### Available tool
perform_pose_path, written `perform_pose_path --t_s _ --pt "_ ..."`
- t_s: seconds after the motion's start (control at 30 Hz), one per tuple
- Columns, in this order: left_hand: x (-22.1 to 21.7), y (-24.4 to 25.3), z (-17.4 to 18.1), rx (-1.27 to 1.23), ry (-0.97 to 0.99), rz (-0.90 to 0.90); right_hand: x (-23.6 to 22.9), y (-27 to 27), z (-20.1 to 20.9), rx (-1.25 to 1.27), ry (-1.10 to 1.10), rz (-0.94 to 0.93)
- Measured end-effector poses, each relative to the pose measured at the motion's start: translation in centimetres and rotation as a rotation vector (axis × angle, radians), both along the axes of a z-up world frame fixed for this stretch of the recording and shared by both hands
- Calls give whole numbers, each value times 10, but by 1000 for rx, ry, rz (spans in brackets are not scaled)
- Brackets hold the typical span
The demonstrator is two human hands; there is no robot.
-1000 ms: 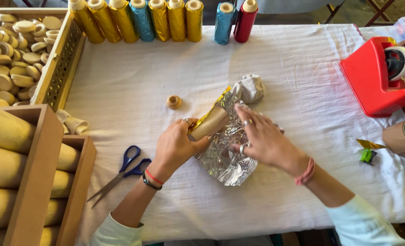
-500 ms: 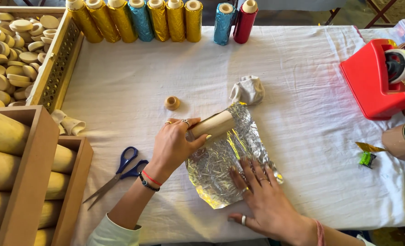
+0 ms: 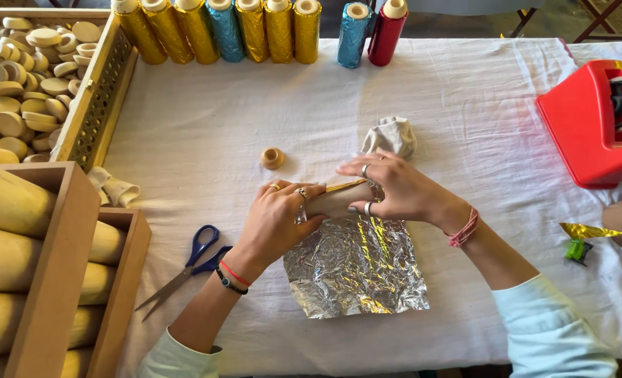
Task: Wrap small wooden or bamboo cylinders in gold-colored foil.
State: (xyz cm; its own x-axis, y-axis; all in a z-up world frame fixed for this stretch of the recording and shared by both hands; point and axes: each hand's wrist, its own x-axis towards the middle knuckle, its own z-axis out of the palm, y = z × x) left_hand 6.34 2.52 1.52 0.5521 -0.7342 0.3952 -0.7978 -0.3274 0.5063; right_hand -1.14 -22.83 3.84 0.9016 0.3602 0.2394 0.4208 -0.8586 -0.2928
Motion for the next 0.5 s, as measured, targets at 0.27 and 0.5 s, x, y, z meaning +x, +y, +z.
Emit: perform_pose_path --t_s 0.27,0.5 --pt "-59 -9 -44 6 -192 -67 -10 9 -15 218 109 -78" --pt "-94 -2 -30 15 -117 -299 -13 17 -30 184 -9 -168"
